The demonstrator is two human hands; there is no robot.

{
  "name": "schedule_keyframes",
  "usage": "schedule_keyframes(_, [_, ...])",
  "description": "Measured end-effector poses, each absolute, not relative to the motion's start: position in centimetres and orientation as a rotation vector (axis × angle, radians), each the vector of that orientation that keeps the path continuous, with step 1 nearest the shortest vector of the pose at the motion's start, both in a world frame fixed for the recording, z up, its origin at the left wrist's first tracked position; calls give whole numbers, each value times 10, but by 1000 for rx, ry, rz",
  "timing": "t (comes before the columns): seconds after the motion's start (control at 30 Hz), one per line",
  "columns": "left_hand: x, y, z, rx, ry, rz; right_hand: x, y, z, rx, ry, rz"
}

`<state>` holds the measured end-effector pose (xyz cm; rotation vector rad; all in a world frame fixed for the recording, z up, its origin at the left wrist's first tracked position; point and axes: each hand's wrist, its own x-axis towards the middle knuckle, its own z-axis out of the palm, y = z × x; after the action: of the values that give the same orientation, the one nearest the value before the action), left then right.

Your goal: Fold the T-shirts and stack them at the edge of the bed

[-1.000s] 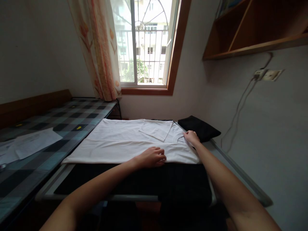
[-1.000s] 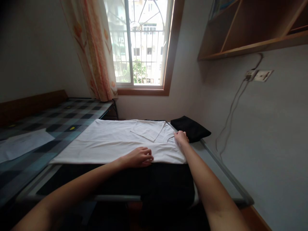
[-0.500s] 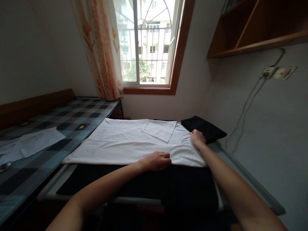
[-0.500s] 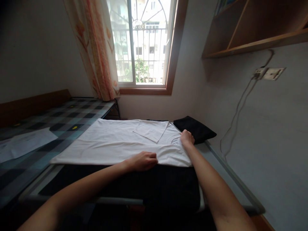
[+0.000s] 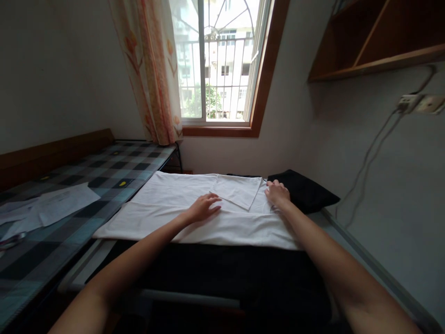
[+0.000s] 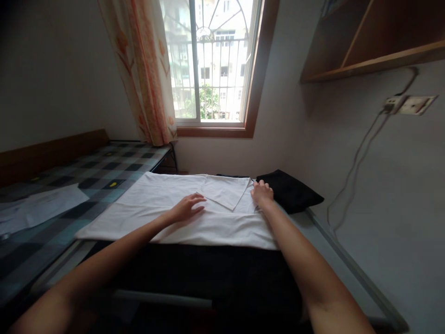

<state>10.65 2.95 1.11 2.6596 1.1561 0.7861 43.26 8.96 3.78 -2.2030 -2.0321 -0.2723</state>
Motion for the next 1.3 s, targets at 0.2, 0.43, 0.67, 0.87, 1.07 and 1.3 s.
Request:
schedule_keyframes(0.2, [72, 45, -8, 2723, 1380, 559, 412, 124, 28, -2071, -2166, -274])
schedule_keyframes(0.43, [44, 88, -15, 2600, 1707, 500, 410, 159, 22, -2059, -2274, -247])
schedule_keyframes(0.67, [-27, 140, -8, 2410, 2131, 287, 415, 168, 3, -2028, -2242, -346])
schedule_keyframes(0.87, [-78, 168, 3, 2241, 2355, 151, 416, 162, -14, -2008, -2111, -329])
schedule_keyframes(1.07, [-114, 185, 20, 2126, 2420, 40, 413, 157, -13, -2035, -2049, -300])
schedule_keyframes(1.3, [-143, 202, 25, 2148, 2387, -29, 412, 155, -11, -2055, -2047, -307])
